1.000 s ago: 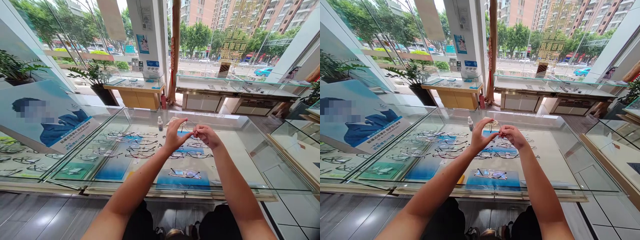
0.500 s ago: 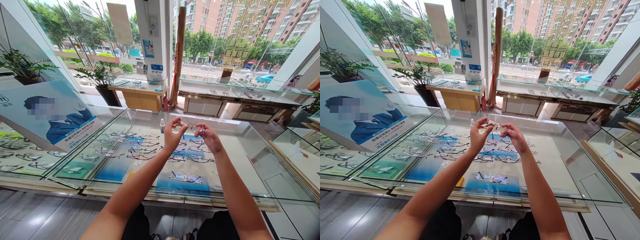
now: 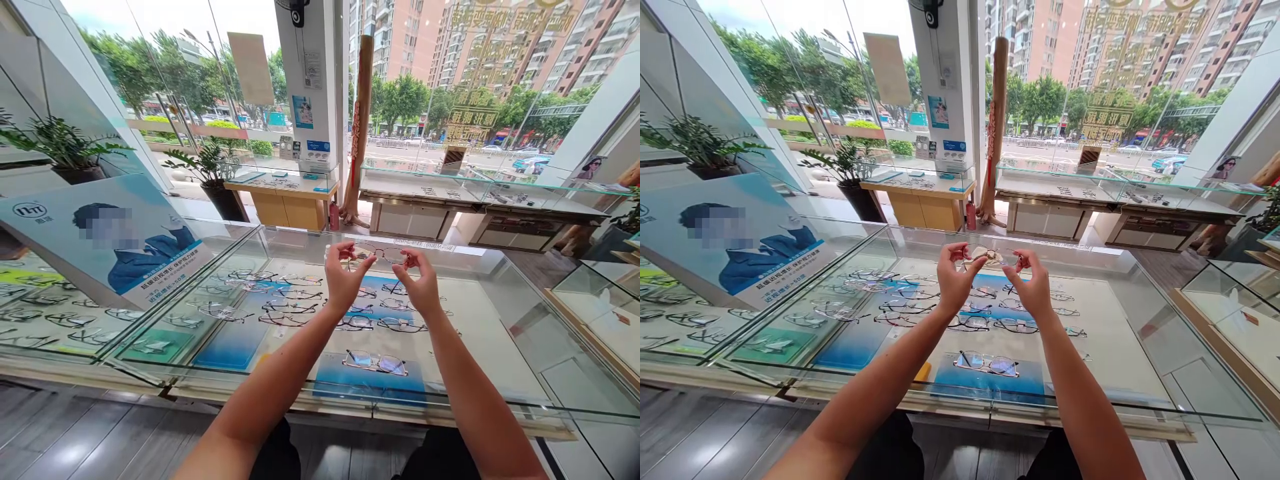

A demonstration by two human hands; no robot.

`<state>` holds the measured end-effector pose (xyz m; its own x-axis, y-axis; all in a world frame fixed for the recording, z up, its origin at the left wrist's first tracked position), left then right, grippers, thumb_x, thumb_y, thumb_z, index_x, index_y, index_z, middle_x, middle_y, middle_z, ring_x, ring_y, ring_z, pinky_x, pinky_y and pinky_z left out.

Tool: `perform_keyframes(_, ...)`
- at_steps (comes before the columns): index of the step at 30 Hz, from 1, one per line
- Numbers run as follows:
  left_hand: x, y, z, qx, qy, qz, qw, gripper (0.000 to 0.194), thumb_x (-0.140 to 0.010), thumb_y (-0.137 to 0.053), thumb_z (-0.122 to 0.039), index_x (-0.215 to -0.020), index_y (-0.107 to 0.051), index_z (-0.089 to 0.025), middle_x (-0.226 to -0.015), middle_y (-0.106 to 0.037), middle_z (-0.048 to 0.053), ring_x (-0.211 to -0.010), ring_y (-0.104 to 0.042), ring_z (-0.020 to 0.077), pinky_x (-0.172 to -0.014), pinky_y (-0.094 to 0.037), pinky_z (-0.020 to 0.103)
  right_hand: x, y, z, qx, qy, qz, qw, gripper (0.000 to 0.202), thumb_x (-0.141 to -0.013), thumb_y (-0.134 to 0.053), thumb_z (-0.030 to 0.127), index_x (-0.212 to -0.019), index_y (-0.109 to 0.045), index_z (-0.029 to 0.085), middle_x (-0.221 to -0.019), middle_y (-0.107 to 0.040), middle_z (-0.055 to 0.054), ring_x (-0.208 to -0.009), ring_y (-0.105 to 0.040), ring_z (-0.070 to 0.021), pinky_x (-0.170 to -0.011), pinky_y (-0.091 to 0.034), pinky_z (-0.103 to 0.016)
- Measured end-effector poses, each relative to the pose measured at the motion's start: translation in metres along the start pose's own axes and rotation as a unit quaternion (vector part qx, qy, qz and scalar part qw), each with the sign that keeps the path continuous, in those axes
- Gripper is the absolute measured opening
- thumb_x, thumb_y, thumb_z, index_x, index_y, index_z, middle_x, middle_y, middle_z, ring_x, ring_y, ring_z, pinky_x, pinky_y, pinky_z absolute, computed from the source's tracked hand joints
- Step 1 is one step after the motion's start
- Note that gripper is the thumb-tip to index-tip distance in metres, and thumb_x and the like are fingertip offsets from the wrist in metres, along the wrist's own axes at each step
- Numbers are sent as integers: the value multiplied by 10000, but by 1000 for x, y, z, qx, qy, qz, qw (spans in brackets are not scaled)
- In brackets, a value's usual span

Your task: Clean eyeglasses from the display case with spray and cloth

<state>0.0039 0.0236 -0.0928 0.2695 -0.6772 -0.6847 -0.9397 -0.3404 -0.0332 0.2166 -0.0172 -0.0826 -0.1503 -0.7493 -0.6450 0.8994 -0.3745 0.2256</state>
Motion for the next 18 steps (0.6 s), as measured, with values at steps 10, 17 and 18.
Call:
perform_keyframes(10, -21, 3, -23, -14, -4, 30, 999, 575, -820, -887, -613, -1182, -678, -218, -1051, -720, 52, -863, -661, 185, -859, -518, 378, -20, 2, 12, -36, -53, -24, 998, 483, -902, -767, 634, -1197, -693, 258, -850, -628, 8, -836, -606, -213, -899, -518, -403)
perform_keyframes(17, -83, 6, -94, 65, -88, 5, 994, 457, -817, -915, -527, -1110, -718, -237, -958, -734, 34, -814, -670, 171, -786, -532, 360, -68, 28, 98, -13, 53, -89, 995, 414, -931, -759, 574, -1216, -669, 287, -891, -640, -1, -869, -625, -217, -907, -523, -410)
perform_keyframes(18, -89, 7, -104, 74, -99, -3, 992, 441, -816, -920, -504, -1108, -721, -239, -956, -734, 32, -810, -670, 167, -773, -538, 354, -71, 31, 109, -6, 70, -104, 992, 400, -936, -755, 560, -1212, -669, 283, -893, -642, -2, -869, -630, -216, -909, -525, -414)
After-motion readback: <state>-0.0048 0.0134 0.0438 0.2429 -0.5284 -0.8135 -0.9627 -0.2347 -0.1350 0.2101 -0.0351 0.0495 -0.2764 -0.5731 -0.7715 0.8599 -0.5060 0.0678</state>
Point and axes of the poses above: each hand's wrist, its own x-axis away from the middle knuckle, its own y-axis out of the back of the hand, z = x × y, the point moved 5 cm from there along -x, towards the middle knuckle
